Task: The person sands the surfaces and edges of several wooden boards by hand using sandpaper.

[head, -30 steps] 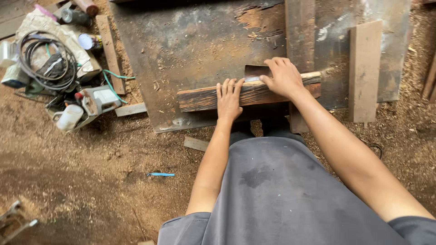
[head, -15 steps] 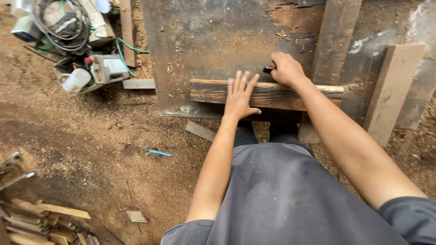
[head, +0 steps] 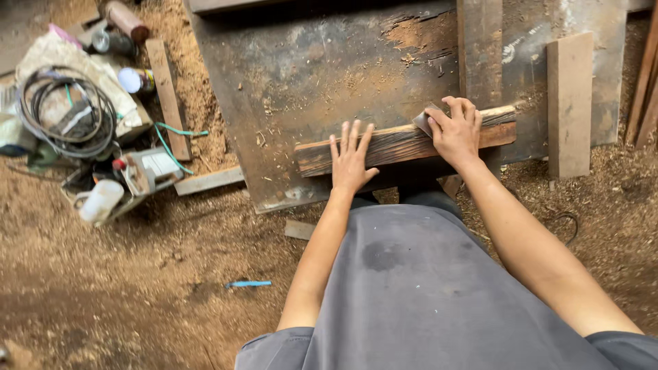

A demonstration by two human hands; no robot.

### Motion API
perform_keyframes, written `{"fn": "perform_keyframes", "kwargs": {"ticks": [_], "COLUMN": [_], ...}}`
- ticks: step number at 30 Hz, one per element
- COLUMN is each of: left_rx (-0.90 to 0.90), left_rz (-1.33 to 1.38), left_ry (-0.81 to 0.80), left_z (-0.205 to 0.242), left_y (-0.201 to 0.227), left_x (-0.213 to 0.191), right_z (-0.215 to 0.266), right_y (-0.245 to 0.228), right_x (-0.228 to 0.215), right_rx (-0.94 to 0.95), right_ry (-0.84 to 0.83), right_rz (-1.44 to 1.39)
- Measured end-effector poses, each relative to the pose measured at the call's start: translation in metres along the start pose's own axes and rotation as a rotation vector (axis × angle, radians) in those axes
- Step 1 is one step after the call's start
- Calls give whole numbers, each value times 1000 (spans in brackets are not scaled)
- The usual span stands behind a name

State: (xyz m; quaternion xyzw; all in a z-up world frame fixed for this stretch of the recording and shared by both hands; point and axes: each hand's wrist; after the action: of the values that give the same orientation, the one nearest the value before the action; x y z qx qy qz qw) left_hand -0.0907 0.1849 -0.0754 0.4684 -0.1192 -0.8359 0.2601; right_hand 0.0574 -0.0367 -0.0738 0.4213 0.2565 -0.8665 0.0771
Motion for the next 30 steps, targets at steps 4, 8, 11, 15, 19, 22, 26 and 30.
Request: {"fn": "perform_keyframes", "kwargs": {"ticks": [4,8,11,15,19,22,26,30], "left_rx": [-64,-37,-26,-36,-38,-30,-49,-66], "left_rz": [-37,-110,-118,-94,-69,-75,-104,-108], "left_ry": [-91,-118,-94,-123,-136,-105,-141,-147], "left_z": [13,8,8,18,25,26,28,23], "left_y": [-36,-52,-54,-49,-42,-46,-43,-41], "left_x": [-12,-4,1,6,12,11,11,6], "right_z": [6,1,-12,-7,19,24,14,11], "right_y": [5,10,-3,-41,-37,-50,-67,-25], "right_x": [21,40,60,68,26,26,40,27], "right_rx": [-61,-23,-64,-235,-100,-153,-423,-151], "right_ry": [61,19,38,45,168,272,290,110], "right_rz": [114,70,50,148,48,-92,-152,-197]}}
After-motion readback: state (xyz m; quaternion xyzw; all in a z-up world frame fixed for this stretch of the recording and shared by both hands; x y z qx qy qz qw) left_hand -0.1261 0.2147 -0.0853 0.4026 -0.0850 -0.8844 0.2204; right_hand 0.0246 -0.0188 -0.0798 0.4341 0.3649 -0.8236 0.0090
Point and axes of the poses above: each hand's wrist, its own z-axis away from the middle knuckle, its own x-axis out of the palm, y = z × x, and after that the axes turned 15 degrees about -y, right-handed
